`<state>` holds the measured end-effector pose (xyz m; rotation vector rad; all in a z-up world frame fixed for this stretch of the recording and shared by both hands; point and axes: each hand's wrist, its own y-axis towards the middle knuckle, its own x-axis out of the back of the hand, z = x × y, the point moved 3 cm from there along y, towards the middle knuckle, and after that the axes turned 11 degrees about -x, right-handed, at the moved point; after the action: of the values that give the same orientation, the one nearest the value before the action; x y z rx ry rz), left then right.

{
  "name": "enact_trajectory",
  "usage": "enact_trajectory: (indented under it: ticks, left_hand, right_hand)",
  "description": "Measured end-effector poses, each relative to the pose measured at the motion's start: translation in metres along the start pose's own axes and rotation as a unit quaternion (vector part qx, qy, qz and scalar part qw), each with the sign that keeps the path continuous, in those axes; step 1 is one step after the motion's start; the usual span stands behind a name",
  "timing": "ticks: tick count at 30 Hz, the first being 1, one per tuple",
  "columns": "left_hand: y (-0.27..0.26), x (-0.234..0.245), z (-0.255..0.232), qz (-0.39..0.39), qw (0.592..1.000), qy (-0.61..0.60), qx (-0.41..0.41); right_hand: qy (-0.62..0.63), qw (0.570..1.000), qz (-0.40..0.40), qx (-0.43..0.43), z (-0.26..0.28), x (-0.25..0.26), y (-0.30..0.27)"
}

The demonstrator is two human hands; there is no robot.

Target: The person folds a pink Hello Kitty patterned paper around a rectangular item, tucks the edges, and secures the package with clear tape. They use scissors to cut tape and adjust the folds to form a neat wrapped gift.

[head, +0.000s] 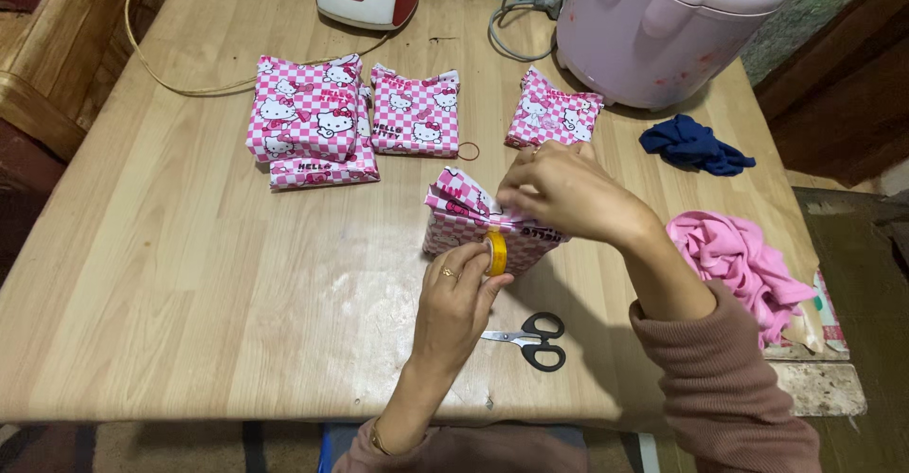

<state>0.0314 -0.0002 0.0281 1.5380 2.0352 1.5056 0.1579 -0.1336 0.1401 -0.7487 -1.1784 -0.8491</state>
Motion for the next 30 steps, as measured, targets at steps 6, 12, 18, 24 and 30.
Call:
enact_trajectory:
  ticks: [6,12,18,24,30]
  left_hand:
    - [-0.002,0.000,-0.001,0.008,0.999,-0.028,0.021]
    - [-0.007,0.001,0.003,0.017,0.989,-0.129,0.076]
    - [-0.009,0.002,0.009,0.009,0.984,-0.161,0.071]
    - [-0.011,-0.004,0.013,0.033,0.967,-0.214,0.137]
    - [-0.010,-0.006,0.016,0.050,0.940,-0.271,0.204]
  right_hand:
    - [-0.020,0.997,-0.069,0.042,0.028,0.011,-0.018]
    - [-0.057,0.990,-0.109,0.067,0.036,-0.002,-0.035]
    - [-0.045,0.979,-0.175,0.097,0.036,-0.010,-0.044]
    - [-0.053,0.980,-0.160,0.103,0.033,-0.004,-0.038]
    - [-0.016,0.948,-0.296,0.117,0.017,-0.002,-0.073]
